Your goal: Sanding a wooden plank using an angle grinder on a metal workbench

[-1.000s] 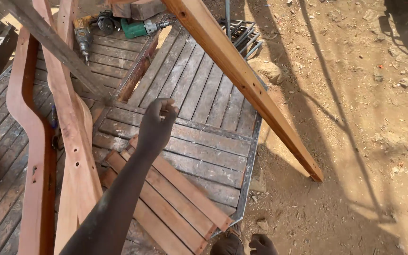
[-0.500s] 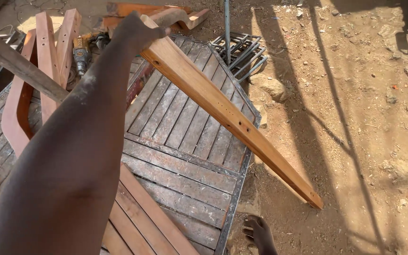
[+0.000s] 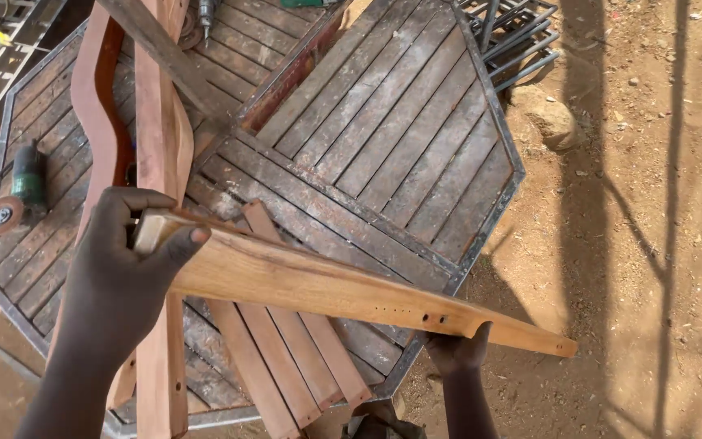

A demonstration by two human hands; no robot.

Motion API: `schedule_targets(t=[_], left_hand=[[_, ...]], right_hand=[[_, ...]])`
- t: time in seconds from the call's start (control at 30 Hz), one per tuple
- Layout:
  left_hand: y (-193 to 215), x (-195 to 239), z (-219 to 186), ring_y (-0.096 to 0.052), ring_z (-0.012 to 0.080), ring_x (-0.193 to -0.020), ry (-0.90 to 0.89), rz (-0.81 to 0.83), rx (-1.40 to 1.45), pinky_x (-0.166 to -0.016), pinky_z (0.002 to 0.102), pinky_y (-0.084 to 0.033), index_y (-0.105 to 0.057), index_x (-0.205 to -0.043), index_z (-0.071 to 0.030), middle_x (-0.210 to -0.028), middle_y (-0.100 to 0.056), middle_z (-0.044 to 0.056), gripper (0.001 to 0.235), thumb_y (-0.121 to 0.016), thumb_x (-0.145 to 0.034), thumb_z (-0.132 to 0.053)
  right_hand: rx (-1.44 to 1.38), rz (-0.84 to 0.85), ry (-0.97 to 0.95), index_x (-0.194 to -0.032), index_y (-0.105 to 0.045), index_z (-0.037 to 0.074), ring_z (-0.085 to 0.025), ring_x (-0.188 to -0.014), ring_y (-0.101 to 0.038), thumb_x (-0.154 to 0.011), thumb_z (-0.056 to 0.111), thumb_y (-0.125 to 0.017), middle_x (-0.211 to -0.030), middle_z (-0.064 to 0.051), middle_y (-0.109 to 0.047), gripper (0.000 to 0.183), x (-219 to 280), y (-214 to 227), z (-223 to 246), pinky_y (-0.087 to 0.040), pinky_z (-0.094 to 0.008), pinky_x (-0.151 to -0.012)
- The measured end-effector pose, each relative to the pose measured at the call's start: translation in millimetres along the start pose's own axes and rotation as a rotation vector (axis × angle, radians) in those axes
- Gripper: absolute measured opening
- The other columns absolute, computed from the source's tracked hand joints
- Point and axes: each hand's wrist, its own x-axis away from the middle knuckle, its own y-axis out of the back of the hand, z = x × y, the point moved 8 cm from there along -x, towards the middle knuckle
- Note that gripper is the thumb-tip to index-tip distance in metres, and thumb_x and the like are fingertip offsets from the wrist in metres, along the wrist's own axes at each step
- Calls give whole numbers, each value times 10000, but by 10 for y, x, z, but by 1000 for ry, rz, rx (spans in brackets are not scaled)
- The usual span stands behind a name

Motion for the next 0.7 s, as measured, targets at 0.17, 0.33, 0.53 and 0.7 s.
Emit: schedule_targets(t=[0.17,0.33,0.53,0.7], left_hand=[[281,930,743,-663,228,-821,132,6,-123,-696,423,-494,-617,-1050,-201,-962,-686,0,435,-844,-735,-397],[414,1455,1604,-694,237,-792,175,-127,-50,-668,427,-512,-635,-1001,-148,-925,-708,1,348,-741,-829,-431],[918,2248,3037,-652,199,-789,225,-268,8,-736,349,-467,-673,-1020,-177,-926,-713,-12,243,-696,-873,-370],[1032,3024,4888,-615,158,-773,313,-462,267,-735,272,-454,-692,-1082,-73,-993,-746,52,191,-547,-989,-154]], right_hand=[[254,14,66,-1288,-610,319,-263,-1200,-616,-907,779,-393,-1272,-25,-662,636,-358,992,29,-478,-483,-1005],[428,-69,107,-1236,-636,418,-156,-1201,-619,-862,820,-509,-1264,110,-671,563,-722,1770,8,-506,-403,-957],[572,-5,169,-1374,-546,314,-201,-1278,-563,-805,834,-446,-1376,28,-608,777,186,1379,-805,-437,-453,-1022],[534,-73,273,-1334,-627,342,-223,-1192,-625,-807,765,-518,-1292,9,-677,684,1434,1173,-1662,-485,-488,-1033]])
